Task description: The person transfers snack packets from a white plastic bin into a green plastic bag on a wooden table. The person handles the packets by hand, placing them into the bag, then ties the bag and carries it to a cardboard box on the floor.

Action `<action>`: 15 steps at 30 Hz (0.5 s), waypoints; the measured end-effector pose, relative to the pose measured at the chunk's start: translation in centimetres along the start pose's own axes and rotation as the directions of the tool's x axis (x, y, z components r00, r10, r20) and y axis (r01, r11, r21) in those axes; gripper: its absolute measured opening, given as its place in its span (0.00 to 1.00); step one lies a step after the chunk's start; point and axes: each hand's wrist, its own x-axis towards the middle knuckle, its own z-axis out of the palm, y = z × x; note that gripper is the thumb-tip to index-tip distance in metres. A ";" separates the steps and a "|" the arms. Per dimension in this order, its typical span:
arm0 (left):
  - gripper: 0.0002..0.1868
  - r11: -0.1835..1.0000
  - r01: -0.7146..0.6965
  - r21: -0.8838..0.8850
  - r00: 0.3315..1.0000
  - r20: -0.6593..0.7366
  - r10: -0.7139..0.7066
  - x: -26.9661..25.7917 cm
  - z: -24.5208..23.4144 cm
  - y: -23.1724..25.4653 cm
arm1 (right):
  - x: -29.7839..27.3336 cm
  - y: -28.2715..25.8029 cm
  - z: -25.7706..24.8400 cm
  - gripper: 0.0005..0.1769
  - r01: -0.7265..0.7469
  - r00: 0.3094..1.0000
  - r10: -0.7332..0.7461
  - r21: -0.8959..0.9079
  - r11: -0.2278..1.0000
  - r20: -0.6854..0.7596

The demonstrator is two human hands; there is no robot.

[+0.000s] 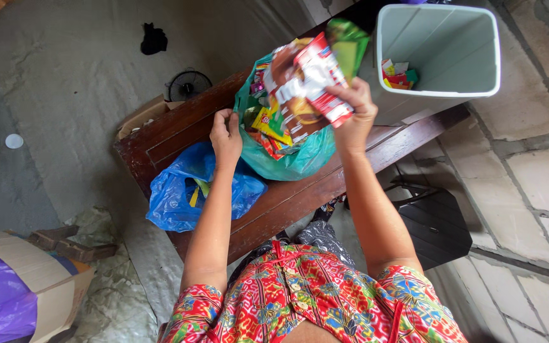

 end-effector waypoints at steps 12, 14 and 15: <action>0.09 0.744 0.142 -0.653 0.986 0.162 -0.046 0.3 0.2 -3.3 | -10.7 7.5 9.6 0.21 0.010 0.895 0.102 -0.248 0.969 0.434; 0.10 0.730 0.142 -0.669 0.981 0.191 -0.016 0.4 0.9 -3.6 | -11.0 8.4 10.1 0.22 0.052 0.841 0.145 -0.344 0.937 0.521; 0.10 0.841 0.097 -0.532 0.978 0.207 0.018 0.3 0.9 -3.8 | -11.2 8.7 10.4 0.22 0.056 0.832 0.147 -0.345 0.937 0.535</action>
